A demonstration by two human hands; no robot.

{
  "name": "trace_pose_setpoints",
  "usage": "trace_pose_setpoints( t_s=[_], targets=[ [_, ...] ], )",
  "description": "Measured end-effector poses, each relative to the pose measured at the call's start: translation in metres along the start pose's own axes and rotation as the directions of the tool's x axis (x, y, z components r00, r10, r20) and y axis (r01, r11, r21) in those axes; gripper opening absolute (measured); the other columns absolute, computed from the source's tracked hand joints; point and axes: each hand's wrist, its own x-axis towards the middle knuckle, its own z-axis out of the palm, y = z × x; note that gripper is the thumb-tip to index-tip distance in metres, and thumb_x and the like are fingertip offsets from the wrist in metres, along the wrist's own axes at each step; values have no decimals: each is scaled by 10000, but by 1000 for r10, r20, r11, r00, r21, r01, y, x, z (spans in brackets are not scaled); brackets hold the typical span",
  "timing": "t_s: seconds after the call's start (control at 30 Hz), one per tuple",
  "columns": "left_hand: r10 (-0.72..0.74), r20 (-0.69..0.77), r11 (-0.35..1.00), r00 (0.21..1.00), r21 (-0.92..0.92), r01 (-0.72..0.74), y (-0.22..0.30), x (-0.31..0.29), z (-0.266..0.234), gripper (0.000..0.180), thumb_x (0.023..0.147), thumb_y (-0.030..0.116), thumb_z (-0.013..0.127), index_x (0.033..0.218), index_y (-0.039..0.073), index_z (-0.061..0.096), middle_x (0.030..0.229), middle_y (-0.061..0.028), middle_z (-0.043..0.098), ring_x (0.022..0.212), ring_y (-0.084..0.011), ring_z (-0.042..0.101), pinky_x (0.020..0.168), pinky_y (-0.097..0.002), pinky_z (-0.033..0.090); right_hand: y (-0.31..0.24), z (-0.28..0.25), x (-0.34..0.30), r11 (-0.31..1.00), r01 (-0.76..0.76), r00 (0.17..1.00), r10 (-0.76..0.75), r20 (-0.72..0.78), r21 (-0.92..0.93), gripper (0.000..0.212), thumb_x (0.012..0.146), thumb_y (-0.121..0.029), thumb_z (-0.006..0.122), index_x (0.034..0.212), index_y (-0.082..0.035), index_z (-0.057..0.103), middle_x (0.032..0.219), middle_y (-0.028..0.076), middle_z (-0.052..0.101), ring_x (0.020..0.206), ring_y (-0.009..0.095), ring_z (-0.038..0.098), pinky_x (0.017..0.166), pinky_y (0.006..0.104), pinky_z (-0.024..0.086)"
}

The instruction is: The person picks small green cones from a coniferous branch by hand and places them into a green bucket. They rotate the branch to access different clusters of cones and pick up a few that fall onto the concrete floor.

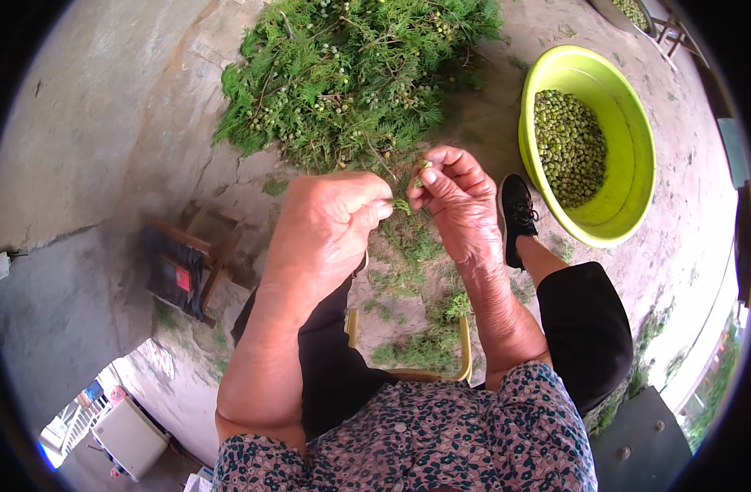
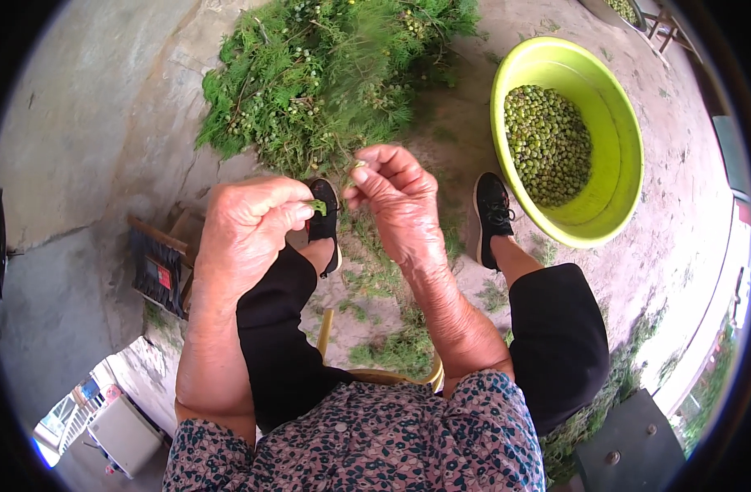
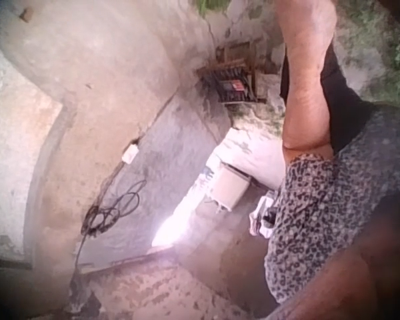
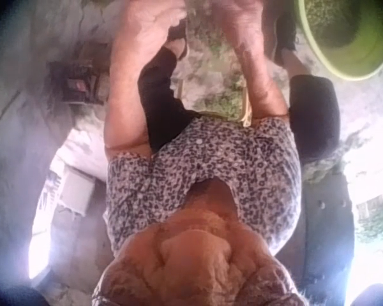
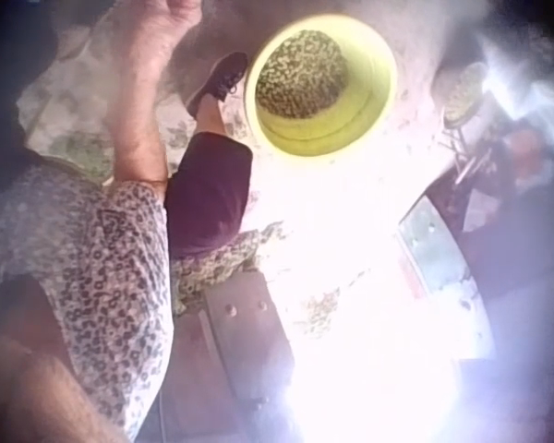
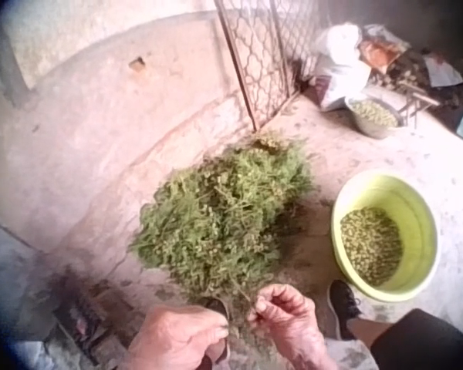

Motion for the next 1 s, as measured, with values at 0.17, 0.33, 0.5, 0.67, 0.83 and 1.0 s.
trace_pose_setpoints(
  t_s=[0.17,0.33,0.5,0.67,0.83,1.0],
  targets=[
    [198,326,976,924,19,-216,-5,-14,8,128,703,-26,613,817,23,639,689,-77,614,562,-172,588,521,-272,462,-45,-66,39,650,324,760,-612,-219,-688,143,791,-19,584,932,-39,604,730,28,589,595,95,534,536,232,448],
    [231,681,942,695,22,-334,12,-29,34,123,687,17,551,799,-7,597,868,-109,609,640,-223,607,590,-308,526,-85,-178,62,-133,-327,465,-884,-37,-936,304,758,-122,631,1061,-124,609,1013,120,555,970,206,496,845,365,443],
    [222,805,937,550,-19,-350,19,-41,33,117,714,111,553,687,-1,532,862,-130,558,708,-187,563,605,-307,481,3,-161,71,64,68,697,-717,2,-996,232,768,-14,567,992,-65,596,899,109,590,813,228,567,748,314,477],
    [250,737,874,628,108,-474,15,-45,19,190,706,138,561,815,-16,574,870,-141,557,694,-184,540,585,-306,463,121,-216,99,-12,-12,953,-302,-8,-1000,466,694,-153,638,1130,-55,504,1058,209,516,917,399,521,781,424,443],
    [197,645,833,738,287,-473,21,-29,5,281,709,137,554,931,-34,579,820,-148,550,731,-221,530,634,-319,446,161,-198,119,-349,-193,978,-148,-149,-917,633,705,-224,675,1255,-102,385,1317,174,297,1143,460,326,860,507,395],
    [284,431,775,856,423,-470,9,-45,21,305,692,156,536,919,-43,577,877,-179,568,764,-231,523,606,-296,399,211,-162,86,-572,89,995,14,99,-815,593,710,-183,655,1249,-130,413,1333,144,295,1197,409,292,888,574,326]
  ],
)
